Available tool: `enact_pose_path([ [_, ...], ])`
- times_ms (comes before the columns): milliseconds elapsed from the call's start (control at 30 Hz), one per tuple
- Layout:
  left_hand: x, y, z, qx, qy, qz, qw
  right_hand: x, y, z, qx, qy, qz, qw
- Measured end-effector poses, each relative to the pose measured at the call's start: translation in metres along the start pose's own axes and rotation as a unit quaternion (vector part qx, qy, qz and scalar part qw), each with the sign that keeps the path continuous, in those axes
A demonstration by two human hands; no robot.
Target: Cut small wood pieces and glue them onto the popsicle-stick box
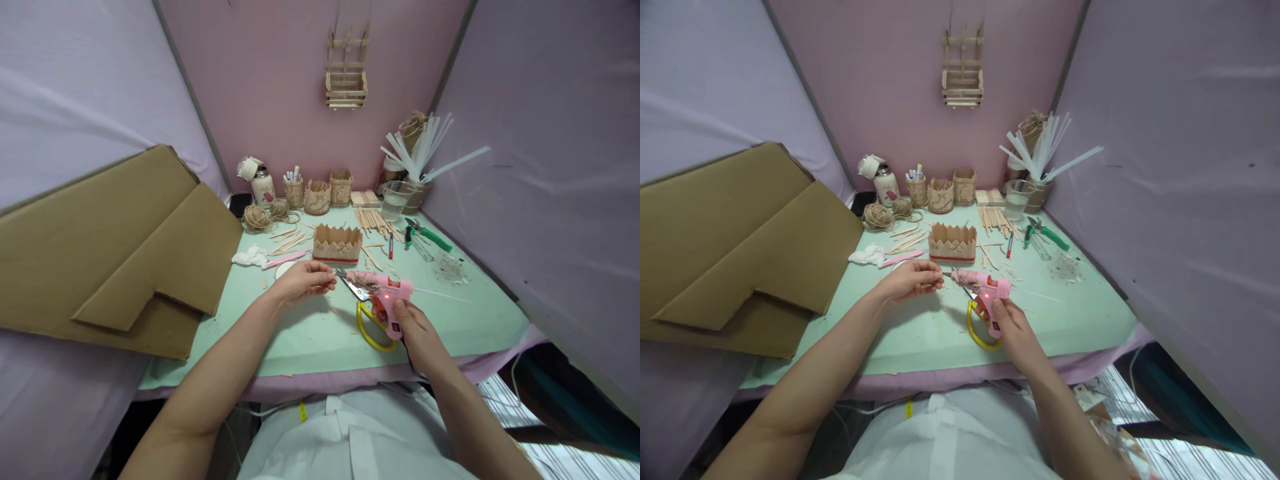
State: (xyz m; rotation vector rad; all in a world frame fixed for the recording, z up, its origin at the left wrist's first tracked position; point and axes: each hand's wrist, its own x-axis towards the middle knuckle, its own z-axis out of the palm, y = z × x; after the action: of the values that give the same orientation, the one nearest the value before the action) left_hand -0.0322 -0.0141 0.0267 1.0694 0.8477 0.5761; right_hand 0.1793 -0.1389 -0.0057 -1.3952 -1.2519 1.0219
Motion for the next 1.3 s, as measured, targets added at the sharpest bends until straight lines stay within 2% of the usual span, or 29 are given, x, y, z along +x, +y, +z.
enact_pose_path([
  [567, 0.002, -0.001, -0.003, 0.005, 0.014, 0.021, 1.000, 0.001, 0.000, -0.001, -0.003, 0.000, -0.008, 1.000],
  [833, 0.003, -0.002, -0.004, -0.001, 0.026, 0.034, 0.999, 0.000, -0.002, -0.002, -0.049, -0.004, -0.012, 0.999],
  [933, 0.002, -0.001, -0.004, -0.004, 0.034, 0.040, 0.999, 0.001, -0.004, -0.010, -0.075, -0.006, 0.000, 0.997],
  [1033, 0.000, 0.002, -0.003, -0.002, 0.044, 0.042, 0.998, 0.006, -0.005, -0.031, -0.132, 0.017, 0.010, 0.991],
  [1100, -0.001, 0.003, -0.003, 0.000, 0.045, 0.042, 0.998, 0.013, -0.001, -0.051, -0.222, 0.041, -0.015, 0.974],
  [1133, -0.001, 0.004, -0.003, 0.001, 0.044, 0.042, 0.998, 0.017, 0.003, -0.063, -0.288, 0.059, -0.039, 0.955],
  [1200, -0.001, 0.003, -0.003, 0.003, 0.044, 0.041, 0.998, 0.024, 0.016, -0.085, -0.442, 0.108, -0.065, 0.888],
  [1267, 0.000, 0.002, -0.004, 0.005, 0.046, 0.040, 0.998, 0.029, 0.031, -0.104, -0.575, 0.141, -0.043, 0.805],
  [1300, 0.001, 0.002, -0.004, 0.006, 0.047, 0.038, 0.998, 0.031, 0.038, -0.111, -0.611, 0.153, -0.030, 0.776],
])
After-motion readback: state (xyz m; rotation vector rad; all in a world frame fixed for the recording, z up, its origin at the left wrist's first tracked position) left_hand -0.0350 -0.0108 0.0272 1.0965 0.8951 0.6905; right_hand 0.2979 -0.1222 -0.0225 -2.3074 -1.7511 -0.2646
